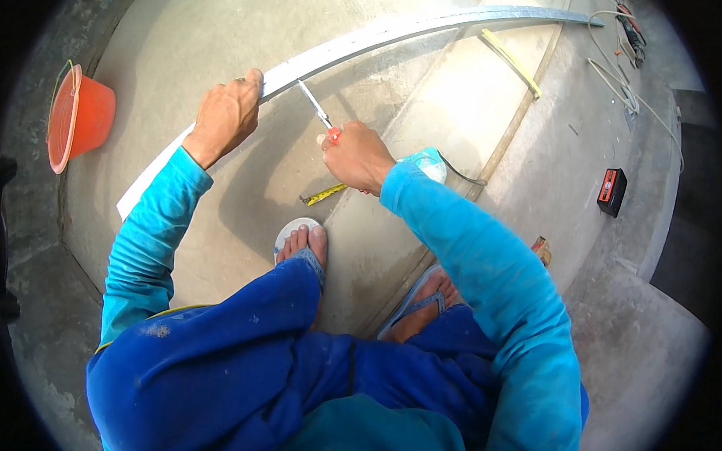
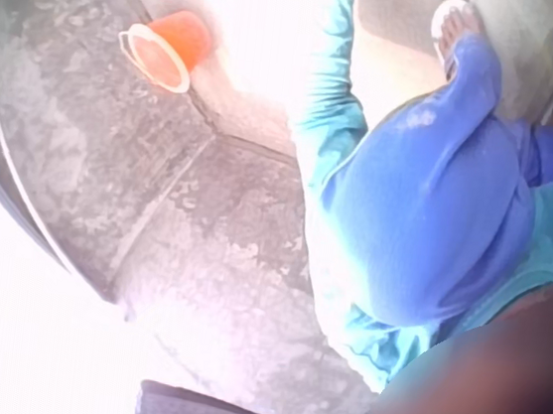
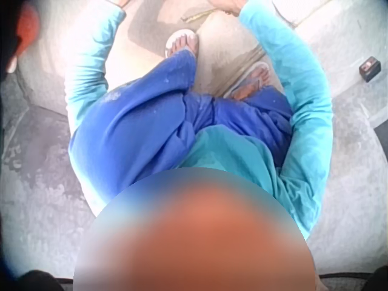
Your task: The person measures a metal strip with a tape measure, marks it, and then uses tin snips to cut the strip into a smaller piece. The person then inspects the cut edge of the metal strip.
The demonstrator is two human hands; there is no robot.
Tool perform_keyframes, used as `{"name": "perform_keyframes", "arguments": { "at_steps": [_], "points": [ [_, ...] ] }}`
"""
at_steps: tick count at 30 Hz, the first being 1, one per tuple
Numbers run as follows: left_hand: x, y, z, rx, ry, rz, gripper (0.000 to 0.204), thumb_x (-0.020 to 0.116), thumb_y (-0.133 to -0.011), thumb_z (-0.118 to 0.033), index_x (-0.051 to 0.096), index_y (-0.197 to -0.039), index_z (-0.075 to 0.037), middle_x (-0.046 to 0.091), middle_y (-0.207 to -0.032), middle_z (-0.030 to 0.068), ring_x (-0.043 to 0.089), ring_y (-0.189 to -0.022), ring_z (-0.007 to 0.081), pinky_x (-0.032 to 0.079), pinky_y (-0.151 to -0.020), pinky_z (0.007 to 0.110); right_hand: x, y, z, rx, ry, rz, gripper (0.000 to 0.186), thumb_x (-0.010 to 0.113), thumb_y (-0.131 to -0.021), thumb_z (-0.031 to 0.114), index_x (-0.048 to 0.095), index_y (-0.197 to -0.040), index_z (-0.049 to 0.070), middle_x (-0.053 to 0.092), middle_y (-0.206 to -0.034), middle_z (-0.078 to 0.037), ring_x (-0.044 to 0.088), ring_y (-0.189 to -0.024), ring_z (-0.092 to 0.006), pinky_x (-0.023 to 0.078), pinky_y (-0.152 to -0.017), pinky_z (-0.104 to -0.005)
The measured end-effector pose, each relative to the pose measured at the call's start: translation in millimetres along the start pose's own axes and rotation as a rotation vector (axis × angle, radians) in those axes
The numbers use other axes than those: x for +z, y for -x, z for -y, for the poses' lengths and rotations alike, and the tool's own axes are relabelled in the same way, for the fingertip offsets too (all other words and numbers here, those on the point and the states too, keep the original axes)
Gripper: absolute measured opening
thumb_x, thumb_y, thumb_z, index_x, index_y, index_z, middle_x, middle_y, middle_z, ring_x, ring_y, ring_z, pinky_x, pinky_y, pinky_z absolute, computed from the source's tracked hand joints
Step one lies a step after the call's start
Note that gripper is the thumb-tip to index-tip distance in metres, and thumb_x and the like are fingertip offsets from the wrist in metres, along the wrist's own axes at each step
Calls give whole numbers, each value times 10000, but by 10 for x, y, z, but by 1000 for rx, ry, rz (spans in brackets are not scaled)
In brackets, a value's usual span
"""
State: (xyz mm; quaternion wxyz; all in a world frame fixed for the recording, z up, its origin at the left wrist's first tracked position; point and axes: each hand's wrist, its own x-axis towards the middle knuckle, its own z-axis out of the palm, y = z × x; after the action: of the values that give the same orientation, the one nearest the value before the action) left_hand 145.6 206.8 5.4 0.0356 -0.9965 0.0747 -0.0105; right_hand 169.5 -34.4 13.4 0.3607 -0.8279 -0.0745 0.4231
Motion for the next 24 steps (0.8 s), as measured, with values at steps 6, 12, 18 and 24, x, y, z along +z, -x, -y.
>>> {"name": "perform_keyframes", "arguments": {
  "at_steps": [6, 12, 18, 24],
  "points": [
    [-83, -92, 115, 23, -144, -36, 56, 565, -969, -51, 558, -968, 5, 604, -610, 155, 650, -518, 279, 520, -468, 377, 151, -23, -363, -77, 234, -183, 402, 601, -966, 335, 659, -913, -59, 693, -890, -288, 670, -878, -457, 517, -802, -503],
    [-98, -111, 167, 10, -190, -41, 120, 622, -943, -100, 591, -918, 13, 626, -594, 140, 663, -503, 273, 533, -463, 366, -99, 105, -226, -124, 166, -5, 375, 622, -954, 332, 639, -976, -42, 675, -853, -235, 667, -819, -378, 513, -773, -470],
    [-106, 39, 155, -8, 201, 165, 257, 668, -962, -264, 608, -1005, -17, 640, -753, 150, 654, -687, 255, 543, -651, 427, -280, 140, 144, -61, -43, 58, 360, 683, -924, 342, 617, -899, -11, 585, -723, -103, 588, -694, -199, 470, -647, -384],
    [-184, 62, 189, -176, 573, 379, 440, 676, -963, -400, 660, -1133, 6, 691, -895, 183, 681, -813, 293, 548, -765, 418, -185, 30, 19, -39, -204, 105, 346, 692, -927, 327, 586, -791, 27, 555, -653, -59, 516, -566, -155, 414, -518, -336]
  ]
}}
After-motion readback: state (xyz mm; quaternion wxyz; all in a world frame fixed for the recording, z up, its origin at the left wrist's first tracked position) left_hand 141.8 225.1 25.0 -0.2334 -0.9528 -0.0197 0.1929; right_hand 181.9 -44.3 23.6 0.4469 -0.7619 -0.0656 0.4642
